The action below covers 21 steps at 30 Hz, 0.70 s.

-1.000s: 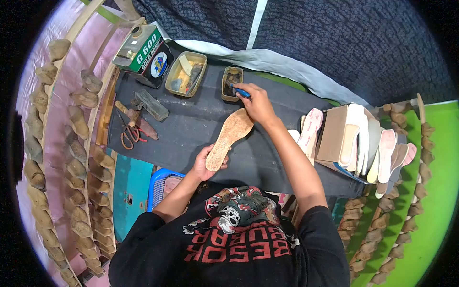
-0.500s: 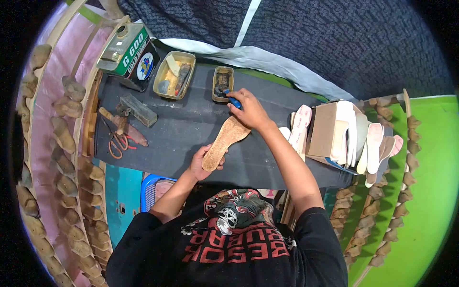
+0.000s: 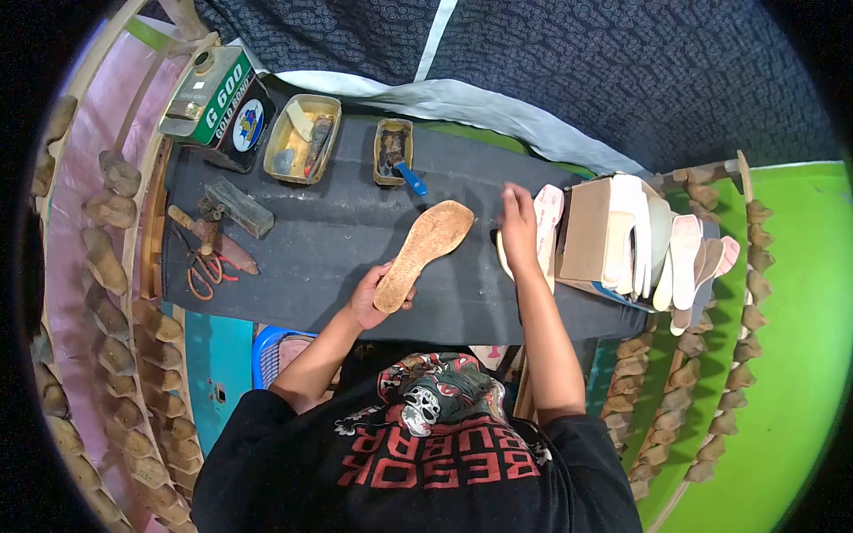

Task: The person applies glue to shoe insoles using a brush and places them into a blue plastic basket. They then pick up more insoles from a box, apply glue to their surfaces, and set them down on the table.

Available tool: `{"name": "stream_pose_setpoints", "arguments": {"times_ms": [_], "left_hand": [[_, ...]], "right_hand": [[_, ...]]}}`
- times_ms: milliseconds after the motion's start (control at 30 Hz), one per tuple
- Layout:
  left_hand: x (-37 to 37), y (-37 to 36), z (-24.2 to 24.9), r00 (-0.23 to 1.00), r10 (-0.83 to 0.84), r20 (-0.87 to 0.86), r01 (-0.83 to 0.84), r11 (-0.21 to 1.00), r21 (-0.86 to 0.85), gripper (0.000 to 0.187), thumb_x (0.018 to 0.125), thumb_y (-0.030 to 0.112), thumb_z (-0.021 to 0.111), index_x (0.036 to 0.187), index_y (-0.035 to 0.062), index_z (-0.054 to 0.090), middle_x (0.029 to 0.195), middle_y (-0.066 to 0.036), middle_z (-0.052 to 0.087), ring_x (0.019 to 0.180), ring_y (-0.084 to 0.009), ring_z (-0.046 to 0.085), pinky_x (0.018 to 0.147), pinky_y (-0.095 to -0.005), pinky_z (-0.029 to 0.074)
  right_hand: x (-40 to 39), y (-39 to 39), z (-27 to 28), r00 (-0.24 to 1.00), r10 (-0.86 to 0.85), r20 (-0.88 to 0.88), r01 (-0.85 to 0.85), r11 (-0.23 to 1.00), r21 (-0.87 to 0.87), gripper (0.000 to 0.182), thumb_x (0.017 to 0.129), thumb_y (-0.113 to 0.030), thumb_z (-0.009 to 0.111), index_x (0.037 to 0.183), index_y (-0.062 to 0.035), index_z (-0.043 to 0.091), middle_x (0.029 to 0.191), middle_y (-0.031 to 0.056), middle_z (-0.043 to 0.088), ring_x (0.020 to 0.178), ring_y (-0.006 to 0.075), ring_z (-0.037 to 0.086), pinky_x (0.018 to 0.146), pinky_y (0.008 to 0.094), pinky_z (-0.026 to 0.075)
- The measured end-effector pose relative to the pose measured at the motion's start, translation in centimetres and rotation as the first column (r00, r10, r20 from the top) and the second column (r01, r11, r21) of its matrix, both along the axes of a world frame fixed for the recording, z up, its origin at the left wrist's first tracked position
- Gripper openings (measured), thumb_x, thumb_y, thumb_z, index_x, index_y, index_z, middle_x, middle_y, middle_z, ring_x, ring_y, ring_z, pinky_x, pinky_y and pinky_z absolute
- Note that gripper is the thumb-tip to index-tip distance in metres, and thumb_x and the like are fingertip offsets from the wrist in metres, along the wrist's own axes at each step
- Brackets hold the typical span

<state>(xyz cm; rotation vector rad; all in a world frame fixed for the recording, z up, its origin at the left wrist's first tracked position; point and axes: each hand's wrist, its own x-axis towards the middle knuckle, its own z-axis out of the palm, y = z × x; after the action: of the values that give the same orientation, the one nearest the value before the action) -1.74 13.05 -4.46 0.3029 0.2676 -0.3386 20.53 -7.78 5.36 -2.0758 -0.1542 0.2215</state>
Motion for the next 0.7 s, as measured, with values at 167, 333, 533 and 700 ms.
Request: {"name": "stream_pose_setpoints", "arguments": {"times_ms": [167,333,533,700], "left_hand": [[0.3,-2.4,1.0,1.0,0.019,0.016,-0.02,0.995,0.1,0.056,0.106,0.04,0.046,0.154,0.0138,0.041,0.112,-0.007,0.066,0.087,-0.0208,0.068,0.073,-0.0381,0.057],[0.6,-5.4,3.4,0.996,0.093,0.011,-0.093,0.976,0.196,0.059,0.106,0.035,0.046,0.16,0.0143,0.032,0.116,-0.008,0.066,0.088,-0.021,0.068,0.072,-0.0375,0.059],[0.7,-10.3,5.8,0.983,0.148,0.113,-0.17,0.96,0.224,0.064,0.108,0.032,0.045,0.164,0.0123,0.023,0.124,-0.013,0.066,0.092,-0.0223,0.07,0.075,-0.0369,0.062],[-3.6,-14.7,5.5,0.94,0.339,-0.026,-0.309,0.885,0.349,0.059,0.111,0.026,0.044,0.163,0.0072,0.025,0.144,-0.014,0.056,0.119,-0.0251,0.065,0.098,-0.0408,0.056]], "right_hand": [[-7.4,-1.0,0.2,0.808,0.104,-0.58,0.158,0.91,0.384,0.055,0.111,-0.04,0.039,0.156,-0.0096,0.031,0.13,0.0194,0.059,0.06,0.0199,0.063,0.049,0.0307,0.051],[-9.4,-1.4,0.5,0.749,0.299,-0.591,0.192,0.756,0.626,0.053,0.11,-0.04,0.033,0.154,-0.0099,0.032,0.134,0.0222,0.055,0.061,0.0209,0.063,0.05,0.0311,0.051],[-12.1,-4.0,-2.0,0.698,0.362,-0.618,0.18,0.746,0.641,0.037,0.112,-0.034,0.034,0.134,-0.0061,0.046,0.11,0.0176,0.066,0.059,0.0176,0.064,0.049,0.0308,0.053],[-13.5,-6.8,-3.0,0.622,0.491,-0.61,0.142,0.695,0.705,0.039,0.112,-0.037,0.041,0.133,-0.0054,0.048,0.115,0.0181,0.065,0.058,0.0165,0.065,0.048,0.0288,0.054]]}}
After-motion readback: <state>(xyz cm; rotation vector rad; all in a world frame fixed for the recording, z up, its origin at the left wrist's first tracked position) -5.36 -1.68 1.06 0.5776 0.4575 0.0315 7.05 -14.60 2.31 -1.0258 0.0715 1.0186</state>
